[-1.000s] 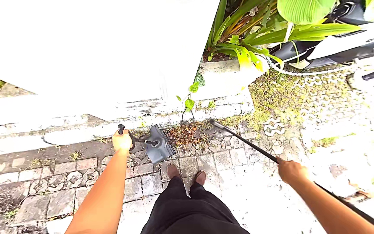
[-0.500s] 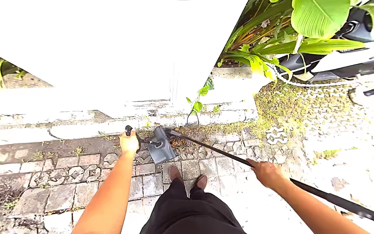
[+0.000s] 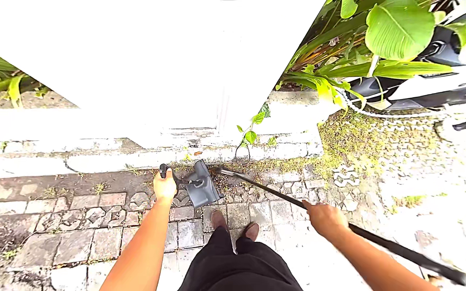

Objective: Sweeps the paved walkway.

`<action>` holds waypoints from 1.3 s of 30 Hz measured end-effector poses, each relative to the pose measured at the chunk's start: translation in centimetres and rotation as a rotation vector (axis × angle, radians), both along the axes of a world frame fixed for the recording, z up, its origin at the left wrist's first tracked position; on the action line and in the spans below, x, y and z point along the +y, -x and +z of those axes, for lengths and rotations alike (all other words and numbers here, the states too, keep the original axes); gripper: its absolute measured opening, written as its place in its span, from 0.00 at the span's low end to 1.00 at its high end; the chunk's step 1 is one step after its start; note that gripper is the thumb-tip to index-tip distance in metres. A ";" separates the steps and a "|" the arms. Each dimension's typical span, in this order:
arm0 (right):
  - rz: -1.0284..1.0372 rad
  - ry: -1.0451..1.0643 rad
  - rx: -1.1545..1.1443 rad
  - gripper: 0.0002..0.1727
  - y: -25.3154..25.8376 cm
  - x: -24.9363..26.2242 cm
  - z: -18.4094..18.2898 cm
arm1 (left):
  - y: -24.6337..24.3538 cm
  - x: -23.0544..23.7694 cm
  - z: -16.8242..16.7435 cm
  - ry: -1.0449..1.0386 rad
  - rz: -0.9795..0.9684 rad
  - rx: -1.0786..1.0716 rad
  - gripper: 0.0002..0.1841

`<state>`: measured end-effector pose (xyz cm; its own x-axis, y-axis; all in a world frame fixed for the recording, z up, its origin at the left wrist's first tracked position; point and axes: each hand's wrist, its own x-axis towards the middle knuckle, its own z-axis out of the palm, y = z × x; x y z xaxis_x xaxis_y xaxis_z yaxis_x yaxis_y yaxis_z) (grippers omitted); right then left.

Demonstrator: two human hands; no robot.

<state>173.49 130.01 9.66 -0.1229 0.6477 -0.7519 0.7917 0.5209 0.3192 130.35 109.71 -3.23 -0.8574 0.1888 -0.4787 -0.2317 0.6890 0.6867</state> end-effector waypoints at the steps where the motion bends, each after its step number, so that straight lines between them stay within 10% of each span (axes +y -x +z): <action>1: -0.037 -0.018 0.006 0.26 1.6 -1.4 -1.2 | 0.0 -0.1 0.0 -0.009 0.001 -0.003 0.24; 6: -0.026 0.178 0.015 0.21 6.2 -5.0 -4.4 | -0.6 -0.3 -0.1 -0.073 -0.001 -0.035 0.22; 12: 0.065 0.025 -0.021 0.25 0.0 2.3 0.9 | -0.6 -0.8 -0.2 -0.133 0.030 -0.074 0.20; 18: -0.068 0.022 -0.015 0.20 7.7 -4.4 -3.8 | -0.7 -1.7 -0.7 -0.168 0.053 -0.076 0.19; 24: 0.070 0.062 -0.006 0.23 1.9 1.7 0.4 | -0.6 -2.1 -1.0 -0.126 0.034 -0.040 0.21; 31: 0.001 0.109 -0.026 0.21 9.8 -5.8 -3.5 | -0.9 -1.1 -0.8 -0.068 0.008 -0.011 0.23; 39: -0.009 0.201 0.181 0.26 -7.1 9.3 -0.5 | -3.7 -2.6 1.7 -0.446 0.183 -0.295 0.16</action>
